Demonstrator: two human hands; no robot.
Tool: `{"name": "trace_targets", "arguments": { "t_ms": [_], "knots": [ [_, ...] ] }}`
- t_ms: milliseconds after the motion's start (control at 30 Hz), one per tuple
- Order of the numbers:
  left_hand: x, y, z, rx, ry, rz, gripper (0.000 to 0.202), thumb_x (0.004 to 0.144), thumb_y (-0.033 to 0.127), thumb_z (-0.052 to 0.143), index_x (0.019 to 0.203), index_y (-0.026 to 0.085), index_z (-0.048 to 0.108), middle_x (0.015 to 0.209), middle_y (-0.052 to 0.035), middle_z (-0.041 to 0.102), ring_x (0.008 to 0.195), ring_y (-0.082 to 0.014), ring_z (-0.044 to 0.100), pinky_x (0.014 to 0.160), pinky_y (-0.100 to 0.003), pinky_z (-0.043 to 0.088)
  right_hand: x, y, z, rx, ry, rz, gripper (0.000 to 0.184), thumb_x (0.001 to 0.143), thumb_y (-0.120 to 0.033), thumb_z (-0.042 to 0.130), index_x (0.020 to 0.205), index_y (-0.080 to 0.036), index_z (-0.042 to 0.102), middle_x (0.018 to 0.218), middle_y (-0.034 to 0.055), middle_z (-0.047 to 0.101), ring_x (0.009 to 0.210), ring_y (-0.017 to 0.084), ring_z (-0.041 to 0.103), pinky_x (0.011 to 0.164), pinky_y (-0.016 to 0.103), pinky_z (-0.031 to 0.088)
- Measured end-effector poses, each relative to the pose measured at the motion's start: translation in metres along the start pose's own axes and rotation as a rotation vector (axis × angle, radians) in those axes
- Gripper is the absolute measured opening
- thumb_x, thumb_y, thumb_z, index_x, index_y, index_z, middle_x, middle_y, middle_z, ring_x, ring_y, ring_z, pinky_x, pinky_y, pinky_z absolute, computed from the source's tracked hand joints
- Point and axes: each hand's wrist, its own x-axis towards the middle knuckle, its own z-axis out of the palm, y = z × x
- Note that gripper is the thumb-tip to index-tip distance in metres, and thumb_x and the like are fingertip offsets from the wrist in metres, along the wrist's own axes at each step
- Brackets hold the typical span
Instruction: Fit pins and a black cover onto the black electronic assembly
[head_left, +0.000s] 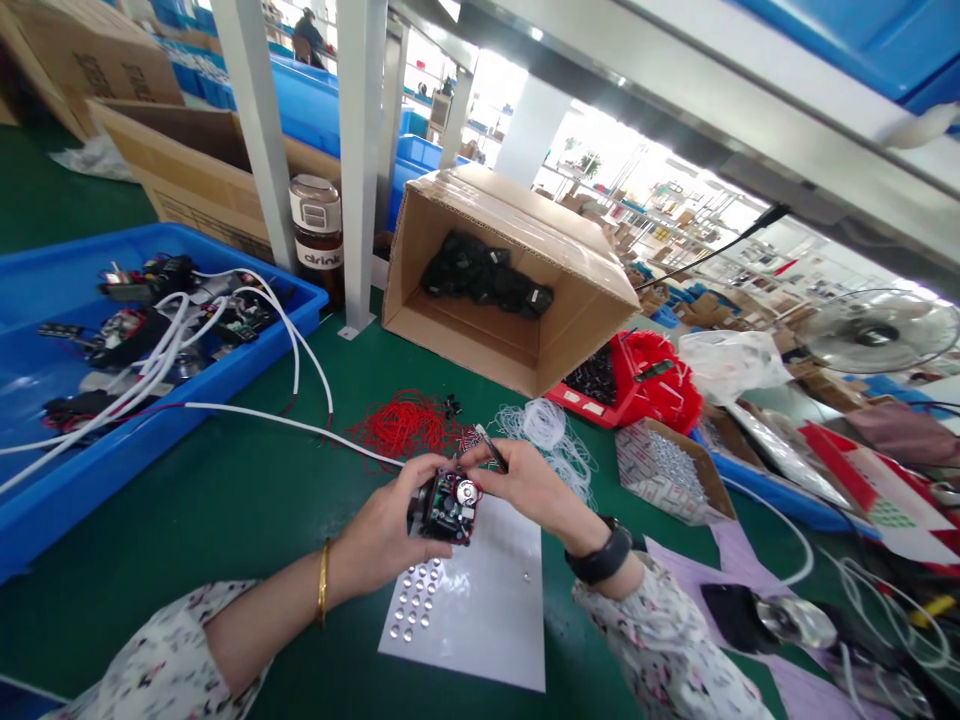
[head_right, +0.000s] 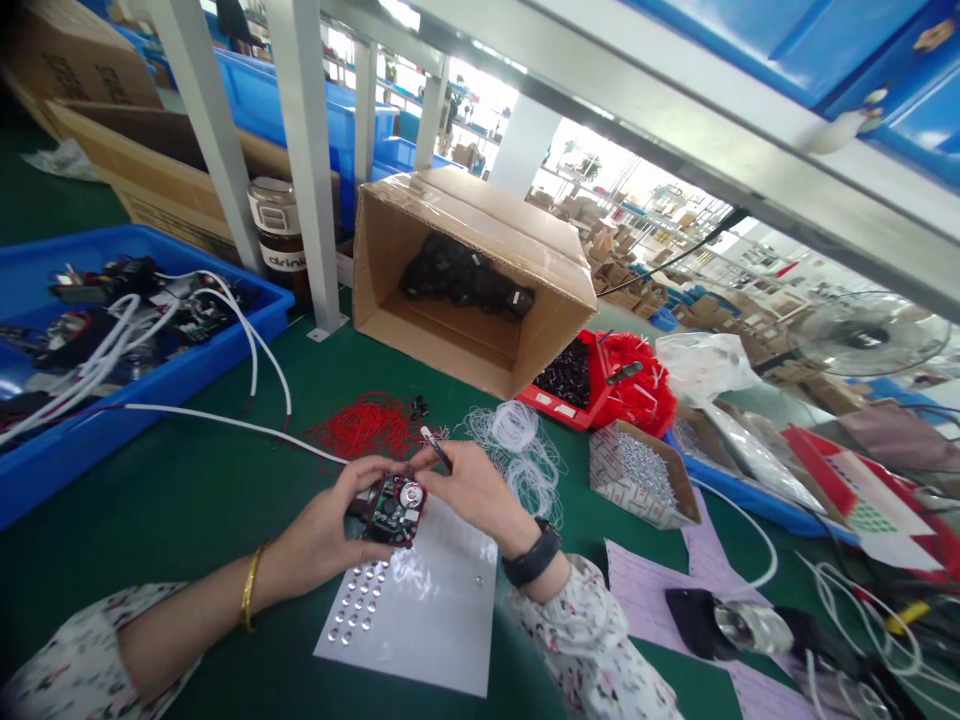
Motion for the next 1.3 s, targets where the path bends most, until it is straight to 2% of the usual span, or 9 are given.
{"name": "trace_targets", "arguments": {
  "t_ms": [133, 233, 433, 533, 667, 833, 1000, 1167, 1300],
  "knots": [
    [0.001, 0.004, -0.001, 0.005, 0.010, -0.042, 0.089, 0.060, 0.015, 0.080, 0.128, 0.025, 0.023, 0.134, -0.0097, 0.045, 0.124, -0.0213, 0.041, 0.103, -0.036, 0.032, 0.010, -0.014, -0.002, -0.214, -0.056, -0.013, 0.012, 0.075, -0.010, 0.058, 0.080, -0.016, 0.067, 0.074, -0.0011, 0.066, 0.069, 0.012, 0.058, 0.064, 0.022, 0.041],
    [0.002, 0.008, 0.000, 0.000, 0.020, -0.051, 0.087, 0.058, 0.015, 0.080, 0.125, 0.024, 0.026, 0.132, -0.0101, 0.047, 0.123, -0.0230, 0.043, 0.102, -0.036, 0.033, 0.015, -0.025, 0.001, -0.449, -0.072, -0.074, 0.012, 0.076, -0.010, 0.058, 0.073, -0.017, 0.066, 0.065, -0.0024, 0.063, 0.062, 0.011, 0.056, 0.059, 0.021, 0.037],
    [0.001, 0.004, 0.001, 0.005, 0.023, -0.078, 0.069, 0.059, 0.018, 0.081, 0.109, 0.023, 0.034, 0.107, -0.0032, 0.060, 0.101, -0.0208, 0.058, 0.083, -0.031, 0.044, 0.022, -0.040, 0.008, -0.774, -0.080, -0.094, 0.016, 0.084, -0.030, 0.058, 0.074, -0.018, 0.064, 0.073, 0.0022, 0.066, 0.067, 0.014, 0.059, 0.055, 0.024, 0.033],
    [0.000, 0.002, 0.002, 0.012, 0.027, -0.073, 0.070, 0.060, 0.018, 0.081, 0.110, 0.023, 0.033, 0.107, -0.0021, 0.059, 0.100, -0.0193, 0.058, 0.084, -0.030, 0.044, 0.022, -0.044, 0.008, -0.908, -0.087, -0.071, 0.023, 0.085, -0.039, 0.057, 0.076, -0.019, 0.063, 0.075, 0.0039, 0.066, 0.071, 0.018, 0.061, 0.053, 0.026, 0.031],
    [0.001, 0.006, 0.000, 0.000, 0.020, -0.034, 0.075, 0.059, 0.013, 0.081, 0.114, 0.025, 0.031, 0.117, -0.0020, 0.056, 0.111, -0.0177, 0.053, 0.091, -0.029, 0.040, 0.021, -0.044, 0.003, -0.907, -0.132, -0.073, 0.018, 0.085, -0.035, 0.058, 0.078, -0.019, 0.063, 0.076, 0.0025, 0.066, 0.074, 0.017, 0.061, 0.056, 0.025, 0.032],
    [0.001, 0.010, -0.001, 0.000, 0.017, -0.028, 0.076, 0.059, 0.014, 0.081, 0.115, 0.024, 0.032, 0.119, -0.0043, 0.056, 0.112, -0.0195, 0.053, 0.092, -0.030, 0.040, 0.019, -0.040, -0.003, -0.836, -0.168, -0.093, 0.011, 0.085, -0.027, 0.058, 0.077, -0.019, 0.061, 0.077, 0.0019, 0.065, 0.074, 0.016, 0.061, 0.056, 0.025, 0.031],
    [0.001, 0.008, 0.000, 0.023, 0.020, -0.026, 0.077, 0.059, 0.018, 0.082, 0.116, 0.023, 0.031, 0.119, -0.0058, 0.056, 0.112, -0.0218, 0.052, 0.092, -0.033, 0.041, 0.020, -0.044, 0.002, -0.835, -0.167, -0.065, 0.019, 0.085, -0.036, 0.057, 0.077, -0.019, 0.063, 0.074, 0.0038, 0.065, 0.071, 0.018, 0.061, 0.054, 0.026, 0.031],
    [0.002, -0.001, -0.002, 0.061, 0.032, 0.010, 0.080, 0.057, 0.021, 0.083, 0.120, 0.024, 0.034, 0.120, -0.0059, 0.056, 0.112, -0.0223, 0.052, 0.096, -0.034, 0.040, 0.026, -0.039, 0.007, -0.908, -0.106, -0.057, 0.030, 0.085, -0.045, 0.054, 0.076, -0.018, 0.063, 0.076, 0.0086, 0.065, 0.075, 0.024, 0.062, 0.057, 0.029, 0.034],
    [0.002, -0.002, 0.003, 0.045, 0.045, 0.079, 0.079, 0.053, 0.031, 0.085, 0.121, 0.027, 0.044, 0.121, -0.0023, 0.057, 0.112, -0.0222, 0.053, 0.098, -0.032, 0.040, 0.022, -0.019, 0.007, -0.813, -0.088, -0.043, 0.015, 0.084, -0.029, 0.056, 0.076, -0.019, 0.064, 0.077, 0.0092, 0.065, 0.075, 0.024, 0.060, 0.061, 0.031, 0.036]
  ]
}}
